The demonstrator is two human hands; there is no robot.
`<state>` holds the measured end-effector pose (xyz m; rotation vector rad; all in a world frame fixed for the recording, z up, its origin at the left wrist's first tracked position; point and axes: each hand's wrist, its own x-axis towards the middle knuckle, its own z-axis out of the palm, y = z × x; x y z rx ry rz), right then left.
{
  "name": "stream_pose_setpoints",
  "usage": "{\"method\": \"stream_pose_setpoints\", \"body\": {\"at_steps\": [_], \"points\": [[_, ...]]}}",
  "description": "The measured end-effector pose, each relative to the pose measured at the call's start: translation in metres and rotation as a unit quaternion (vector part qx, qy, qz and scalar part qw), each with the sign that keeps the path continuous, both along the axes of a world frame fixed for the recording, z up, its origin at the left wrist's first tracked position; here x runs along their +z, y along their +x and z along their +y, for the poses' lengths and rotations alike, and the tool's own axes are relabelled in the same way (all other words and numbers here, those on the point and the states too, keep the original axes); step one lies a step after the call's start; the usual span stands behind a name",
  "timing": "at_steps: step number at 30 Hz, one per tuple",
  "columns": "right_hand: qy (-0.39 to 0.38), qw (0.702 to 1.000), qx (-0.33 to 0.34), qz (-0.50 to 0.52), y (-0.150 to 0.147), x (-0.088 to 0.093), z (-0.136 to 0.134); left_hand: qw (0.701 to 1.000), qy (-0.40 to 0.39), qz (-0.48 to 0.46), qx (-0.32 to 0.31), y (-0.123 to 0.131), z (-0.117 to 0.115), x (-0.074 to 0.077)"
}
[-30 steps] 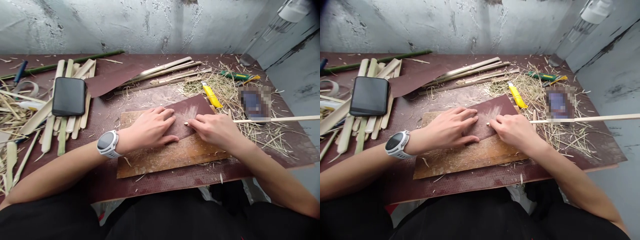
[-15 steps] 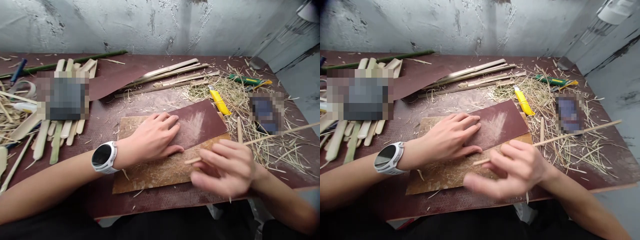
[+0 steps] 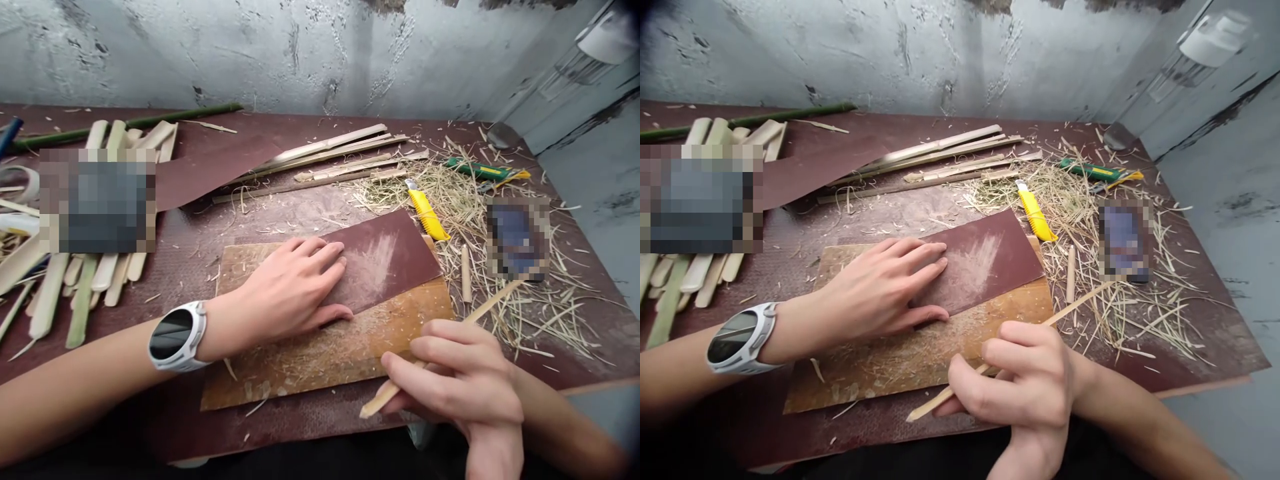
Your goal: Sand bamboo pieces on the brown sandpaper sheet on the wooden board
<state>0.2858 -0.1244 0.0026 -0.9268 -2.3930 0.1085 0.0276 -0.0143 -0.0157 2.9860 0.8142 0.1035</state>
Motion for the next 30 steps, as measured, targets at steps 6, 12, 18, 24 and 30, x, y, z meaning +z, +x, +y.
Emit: {"method": "stream_pose_setpoints", "body": {"at_steps": [6,12,18,24,30], "points": [[0.0,1.0,0.005,-0.005,0.004,-0.002,0.0,1.0,0.002,-0.008,-0.003,0.0,0.0,-0.002],[0.02,1.0,0.014,0.002,-0.004,-0.001,0.001,1.0,0.008,-0.009,0.0,0.001,0.001,-0.003],[-0.004,0.995,-0.083,0.053,-0.017,0.001,-0.007,1.0,0.013,-0.01,-0.006,0.001,0.001,-0.002],[0.006,0.999,-0.034,0.026,-0.01,-0.003,-0.01,1.0,0.02,-0.009,-0.006,0.001,0.0,-0.002],[0.046,0.999,-0.002,0.0,-0.011,0.001,-0.003,1.0,0.027,-0.008,-0.006,0.0,0.0,-0.004]]}}
